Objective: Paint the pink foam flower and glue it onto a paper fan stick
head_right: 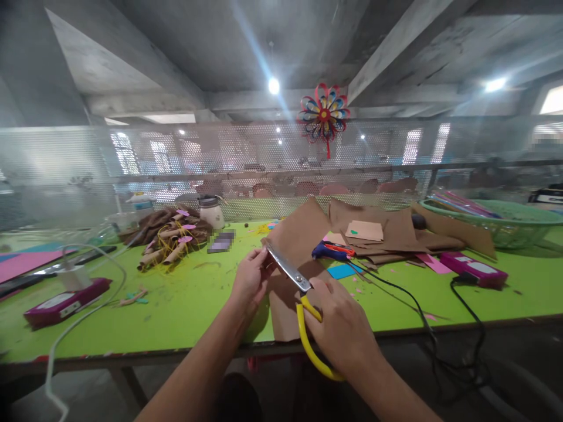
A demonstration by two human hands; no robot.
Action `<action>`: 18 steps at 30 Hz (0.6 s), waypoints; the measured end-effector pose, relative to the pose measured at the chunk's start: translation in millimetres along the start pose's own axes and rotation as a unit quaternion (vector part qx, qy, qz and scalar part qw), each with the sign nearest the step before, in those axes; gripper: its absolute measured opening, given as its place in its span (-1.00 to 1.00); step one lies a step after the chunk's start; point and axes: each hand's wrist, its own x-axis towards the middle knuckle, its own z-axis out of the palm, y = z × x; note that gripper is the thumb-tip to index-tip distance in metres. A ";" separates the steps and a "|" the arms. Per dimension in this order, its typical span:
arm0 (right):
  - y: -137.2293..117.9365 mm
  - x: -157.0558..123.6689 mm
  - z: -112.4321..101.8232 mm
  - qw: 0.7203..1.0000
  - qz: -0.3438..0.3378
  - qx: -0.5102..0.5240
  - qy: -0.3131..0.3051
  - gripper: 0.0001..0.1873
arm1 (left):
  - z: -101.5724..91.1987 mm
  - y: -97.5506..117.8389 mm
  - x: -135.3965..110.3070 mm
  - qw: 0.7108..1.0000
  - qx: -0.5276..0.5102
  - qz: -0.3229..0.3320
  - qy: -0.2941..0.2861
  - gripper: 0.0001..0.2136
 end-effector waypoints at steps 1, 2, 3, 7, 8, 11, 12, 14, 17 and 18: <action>-0.5 1.0 0.5 1.000 0.002 0.004 0.000 -0.69 | -0.4 -0.3 0.3 1.000 -0.001 0.002 -0.001 -0.86; -0.9 2.0 1.2 1.000 0.003 0.006 0.004 -0.68 | -0.7 -0.5 0.6 1.000 -0.001 0.004 -0.002 -0.86; -1.1 2.9 2.0 1.000 0.001 0.006 0.009 -0.67 | -1.1 -0.7 0.9 1.000 -0.002 0.006 -0.002 -0.85; -2.0 5.5 2.9 1.000 -0.012 0.002 0.014 -0.67 | -1.4 -0.3 1.5 1.000 -0.008 0.005 0.005 -0.85; -2.3 6.0 2.5 1.000 -0.013 0.002 0.008 -0.67 | -1.3 -0.1 1.5 1.000 -0.010 0.004 0.008 -0.86; -2.5 7.0 1.0 1.000 -0.012 0.000 -0.008 -0.68 | -0.6 0.7 1.2 1.000 -0.012 -0.001 0.011 -0.87; -2.4 7.2 0.8 1.000 -0.013 0.000 -0.010 -0.69 | -0.4 0.8 1.1 1.000 -0.012 -0.001 0.011 -0.87; -2.3 7.2 1.2 1.000 -0.013 -0.001 -0.009 -0.70 | -0.3 0.9 0.8 1.000 -0.011 -0.002 0.012 -0.87; -2.4 6.3 3.1 1.000 -0.018 -0.003 -0.002 -0.72 | -0.5 1.1 0.5 1.000 -0.013 -0.005 0.014 -0.87; -2.5 5.8 3.9 1.000 -0.020 -0.004 0.000 -0.72 | -0.5 1.1 0.4 1.000 -0.015 -0.006 0.015 -0.87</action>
